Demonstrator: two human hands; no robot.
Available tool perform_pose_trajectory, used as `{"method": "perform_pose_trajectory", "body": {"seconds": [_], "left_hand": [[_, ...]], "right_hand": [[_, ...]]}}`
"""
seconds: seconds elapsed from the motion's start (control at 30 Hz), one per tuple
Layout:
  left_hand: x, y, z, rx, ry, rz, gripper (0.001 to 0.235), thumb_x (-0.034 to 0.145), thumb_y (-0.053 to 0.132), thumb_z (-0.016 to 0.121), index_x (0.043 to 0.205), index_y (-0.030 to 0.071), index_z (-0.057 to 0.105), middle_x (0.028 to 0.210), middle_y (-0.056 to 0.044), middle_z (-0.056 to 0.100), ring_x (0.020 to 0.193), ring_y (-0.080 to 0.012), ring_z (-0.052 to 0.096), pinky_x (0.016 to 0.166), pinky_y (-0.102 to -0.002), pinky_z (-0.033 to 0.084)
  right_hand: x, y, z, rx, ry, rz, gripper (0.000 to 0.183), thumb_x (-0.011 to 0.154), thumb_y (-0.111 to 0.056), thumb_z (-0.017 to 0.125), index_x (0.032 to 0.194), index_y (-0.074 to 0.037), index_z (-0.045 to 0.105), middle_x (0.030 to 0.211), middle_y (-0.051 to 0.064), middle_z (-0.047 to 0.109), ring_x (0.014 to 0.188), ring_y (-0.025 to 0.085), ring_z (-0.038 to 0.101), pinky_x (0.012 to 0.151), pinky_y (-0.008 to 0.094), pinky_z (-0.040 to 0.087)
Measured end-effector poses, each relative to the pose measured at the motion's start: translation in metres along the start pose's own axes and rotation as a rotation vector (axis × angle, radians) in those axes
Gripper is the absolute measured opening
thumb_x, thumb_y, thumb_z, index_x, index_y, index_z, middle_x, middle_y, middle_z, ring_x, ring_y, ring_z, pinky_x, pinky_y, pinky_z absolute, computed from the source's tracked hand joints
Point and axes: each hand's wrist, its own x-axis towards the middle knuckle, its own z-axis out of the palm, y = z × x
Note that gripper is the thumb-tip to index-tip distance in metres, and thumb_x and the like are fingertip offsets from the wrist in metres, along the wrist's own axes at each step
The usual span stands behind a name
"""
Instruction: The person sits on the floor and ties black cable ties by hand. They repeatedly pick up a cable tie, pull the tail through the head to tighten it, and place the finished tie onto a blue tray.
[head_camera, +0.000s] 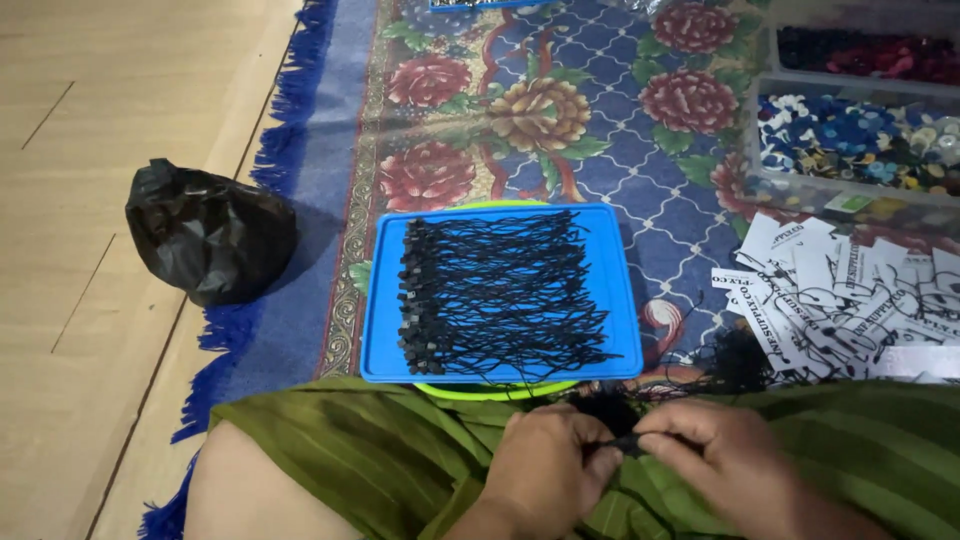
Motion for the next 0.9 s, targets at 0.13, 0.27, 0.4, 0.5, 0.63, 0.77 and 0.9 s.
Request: {"method": "perform_pose_trajectory", "body": {"seconds": [0.13,0.27,0.4,0.5,0.63,0.77,0.9], "left_hand": [[0.000,0.006,0.010,-0.090,0.149,0.025,0.016,0.084,0.030,0.070,0.088,0.016,0.077,0.090,-0.001,0.076,0.084,-0.0246,0.069,0.085,-0.035,0.049],[-0.002,0.017,0.006,-0.066,0.151,0.087,0.027,0.078,0.026,0.077,0.102,0.016,0.072,0.096,-0.002,0.074,0.090,-0.0254,0.066,0.095,-0.036,0.043],[0.001,0.010,0.011,0.109,0.075,0.054,0.013,0.087,0.028,0.072,0.081,0.016,0.071,0.079,-0.005,0.074,0.078,-0.0279,0.066,0.087,-0.038,0.041],[-0.002,0.007,0.010,0.017,0.052,-0.021,0.012,0.089,0.026,0.068,0.091,0.022,0.079,0.076,0.001,0.075,0.076,-0.0245,0.067,0.087,-0.034,0.040],[-0.004,0.012,0.004,-0.038,0.171,0.027,0.004,0.080,0.018,0.073,0.083,0.020,0.076,0.079,0.004,0.075,0.082,-0.0200,0.070,0.089,-0.034,0.044],[-0.004,0.031,-0.005,-0.069,0.087,0.171,0.049,0.075,0.014,0.073,0.123,0.017,0.065,0.107,-0.005,0.075,0.099,-0.0272,0.067,0.100,-0.040,0.038],[-0.005,0.039,-0.006,-0.150,0.232,0.053,0.018,0.080,0.015,0.066,0.089,0.015,0.081,0.075,-0.010,0.077,0.056,-0.0304,0.068,0.066,-0.035,0.059]], "right_hand": [[0.002,-0.005,-0.005,0.153,-0.128,0.193,0.017,0.087,-0.014,0.074,0.086,-0.006,0.089,0.066,0.001,0.075,0.059,0.011,0.056,0.056,0.027,0.047],[0.002,0.010,0.008,0.571,-0.189,0.122,0.014,0.092,0.000,0.072,0.086,0.007,0.083,0.066,0.009,0.065,0.057,0.015,0.046,0.052,0.030,0.036],[0.004,0.010,-0.001,0.562,-0.083,0.190,0.018,0.092,-0.005,0.074,0.090,0.007,0.086,0.063,0.009,0.061,0.052,0.016,0.042,0.048,0.032,0.029],[-0.001,-0.020,-0.026,0.502,-0.007,0.234,0.016,0.093,0.000,0.070,0.090,0.008,0.083,0.060,0.014,0.061,0.049,0.022,0.042,0.048,0.037,0.032],[-0.002,-0.003,-0.026,0.489,0.080,0.161,0.019,0.090,0.003,0.071,0.075,0.011,0.081,0.063,0.010,0.060,0.056,0.019,0.043,0.057,0.034,0.039],[-0.002,-0.015,-0.028,0.375,-0.078,-0.051,0.014,0.081,-0.001,0.078,0.071,0.004,0.087,0.070,0.005,0.075,0.061,0.016,0.058,0.056,0.031,0.044],[-0.001,-0.016,-0.023,0.128,-0.039,-0.229,0.017,0.079,-0.019,0.078,0.080,-0.010,0.092,0.111,-0.005,0.083,0.114,0.008,0.075,0.078,0.025,0.058]]}}
